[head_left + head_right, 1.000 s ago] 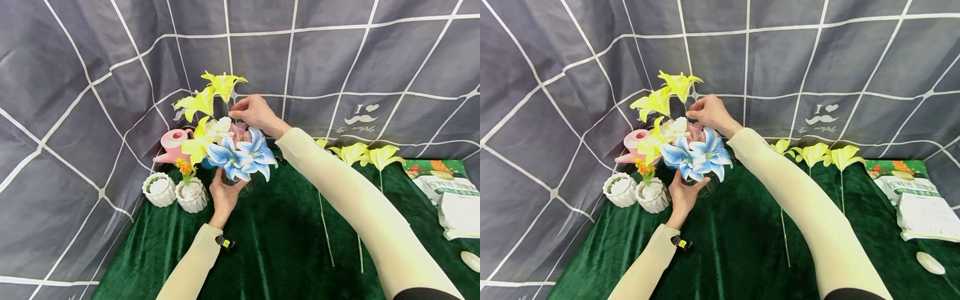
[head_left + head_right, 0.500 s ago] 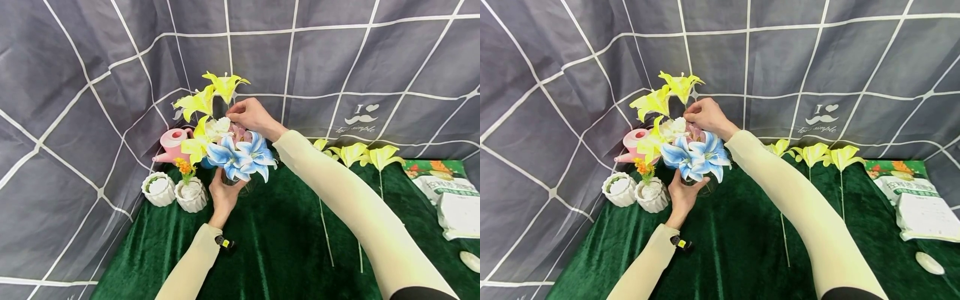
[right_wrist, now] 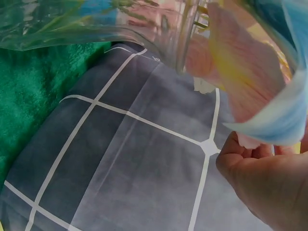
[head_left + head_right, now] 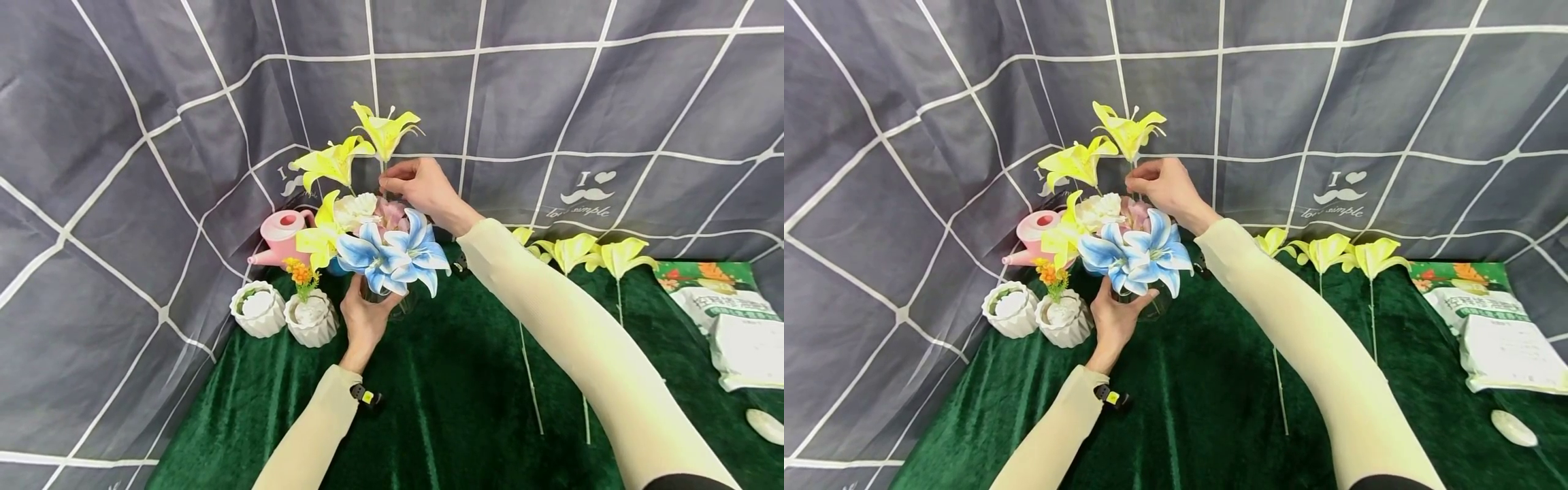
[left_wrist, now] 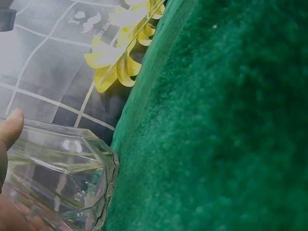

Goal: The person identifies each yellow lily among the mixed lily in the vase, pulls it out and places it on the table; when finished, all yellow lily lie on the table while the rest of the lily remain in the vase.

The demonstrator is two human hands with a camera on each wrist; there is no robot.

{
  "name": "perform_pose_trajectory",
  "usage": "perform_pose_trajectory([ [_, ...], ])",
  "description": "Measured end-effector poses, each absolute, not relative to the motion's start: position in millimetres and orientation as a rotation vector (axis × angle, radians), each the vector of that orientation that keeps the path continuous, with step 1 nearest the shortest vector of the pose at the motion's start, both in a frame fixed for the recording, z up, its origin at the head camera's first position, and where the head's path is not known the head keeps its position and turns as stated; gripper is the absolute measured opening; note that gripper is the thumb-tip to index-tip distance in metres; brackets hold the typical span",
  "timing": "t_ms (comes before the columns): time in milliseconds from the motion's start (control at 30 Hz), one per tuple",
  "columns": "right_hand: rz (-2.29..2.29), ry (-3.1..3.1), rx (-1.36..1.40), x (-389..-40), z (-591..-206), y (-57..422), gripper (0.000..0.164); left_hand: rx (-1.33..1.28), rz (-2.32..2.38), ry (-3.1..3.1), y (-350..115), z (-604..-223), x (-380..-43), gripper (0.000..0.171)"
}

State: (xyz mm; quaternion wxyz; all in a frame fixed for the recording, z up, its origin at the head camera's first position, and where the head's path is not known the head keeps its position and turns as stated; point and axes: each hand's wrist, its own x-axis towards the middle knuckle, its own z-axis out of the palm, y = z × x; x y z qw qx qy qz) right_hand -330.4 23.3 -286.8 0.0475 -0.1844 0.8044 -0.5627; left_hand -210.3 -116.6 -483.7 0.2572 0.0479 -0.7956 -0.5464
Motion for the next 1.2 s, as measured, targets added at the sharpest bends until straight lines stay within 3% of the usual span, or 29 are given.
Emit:
perform_pose_trajectory([
  [333, -1.79, 2.49, -0.483, -324, -283, 40, 0.025, 0.11, -1.483, -2.155, -117, -486, -211, 0.068],
  [933, -2.318, 2.253, -0.417, -309, -287, 62, 0.021, 0.133, -1.463, -2.172, -118, -486, -210, 0.076],
  [1200, -2.308, 2.34, -0.422, -309, -291, 66, 0.021, 0.152, -1.454, -2.177, -116, -485, -210, 0.075],
])
